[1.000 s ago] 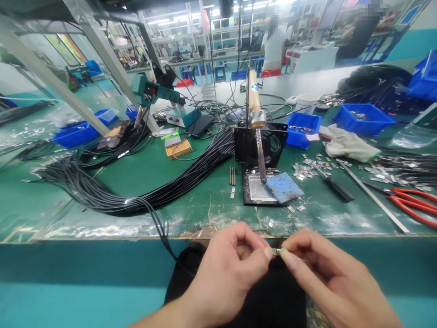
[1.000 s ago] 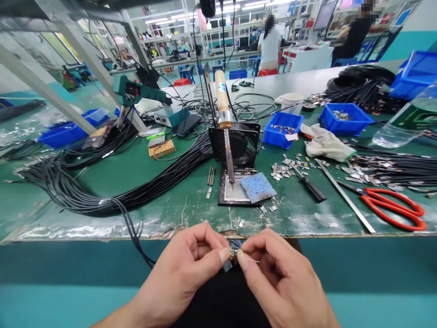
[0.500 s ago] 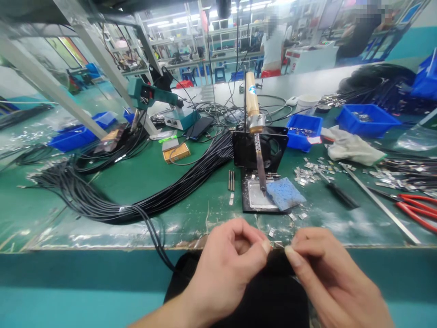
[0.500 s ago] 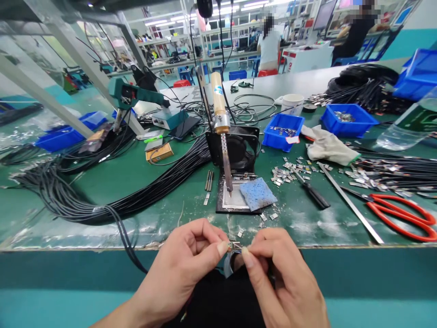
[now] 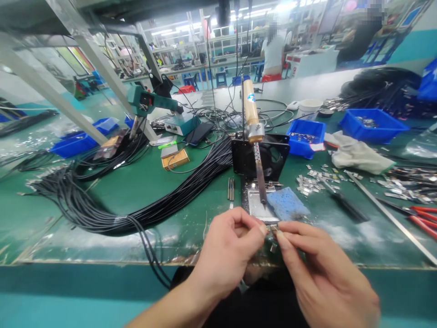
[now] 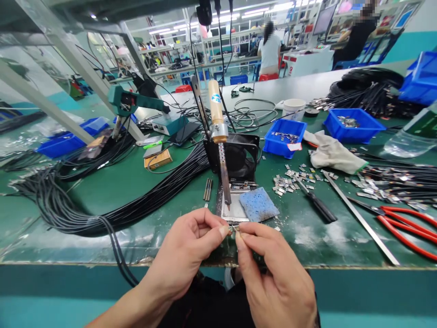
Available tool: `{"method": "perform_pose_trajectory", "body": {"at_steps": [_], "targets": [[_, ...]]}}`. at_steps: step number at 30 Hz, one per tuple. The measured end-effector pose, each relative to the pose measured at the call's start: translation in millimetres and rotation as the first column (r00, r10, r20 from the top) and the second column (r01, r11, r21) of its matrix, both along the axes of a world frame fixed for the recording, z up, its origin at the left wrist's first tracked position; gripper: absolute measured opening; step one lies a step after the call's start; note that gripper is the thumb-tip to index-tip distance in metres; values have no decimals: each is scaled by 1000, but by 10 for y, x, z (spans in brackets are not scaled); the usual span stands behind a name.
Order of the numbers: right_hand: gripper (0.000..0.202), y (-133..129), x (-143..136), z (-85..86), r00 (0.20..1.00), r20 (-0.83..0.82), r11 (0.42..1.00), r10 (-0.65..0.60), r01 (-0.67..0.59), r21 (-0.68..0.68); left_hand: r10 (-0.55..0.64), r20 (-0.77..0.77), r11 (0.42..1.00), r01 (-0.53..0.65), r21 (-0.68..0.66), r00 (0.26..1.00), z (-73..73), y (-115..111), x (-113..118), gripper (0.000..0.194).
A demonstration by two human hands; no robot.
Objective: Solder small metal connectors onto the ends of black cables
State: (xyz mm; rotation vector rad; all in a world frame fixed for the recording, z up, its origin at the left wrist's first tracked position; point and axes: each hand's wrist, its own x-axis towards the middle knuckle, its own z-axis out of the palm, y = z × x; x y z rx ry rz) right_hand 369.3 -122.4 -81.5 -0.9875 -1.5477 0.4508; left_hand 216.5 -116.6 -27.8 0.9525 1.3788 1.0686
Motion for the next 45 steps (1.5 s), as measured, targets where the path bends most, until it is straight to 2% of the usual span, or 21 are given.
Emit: {"method": "perform_pose_trajectory", "body": {"at_steps": [8,16,23,35,45], "targets": [[17,97,-15,14,998,59,1000,-7,5,20,-4,-22,1000,4,-11,1000,-20,93,-34,19],[11,110,-82,77,989,117,996,-88,83,39,-6,-7,1000,6,-18,1000,-40,141,-49,19],[11,126,-64,82,983,164,996,-87,80,49,1,17,1000,-1,-5,1000,-21,144,-49,17],[12,135,-81,75,986,154,997,-68,64,34,5,-5,1000,-5,9,1000,-32,164,-65,14],[13,152,-102,62,989,126,997,-74,69,39,0,2,1000,0,16,1000,19,183,-54,16]]}}
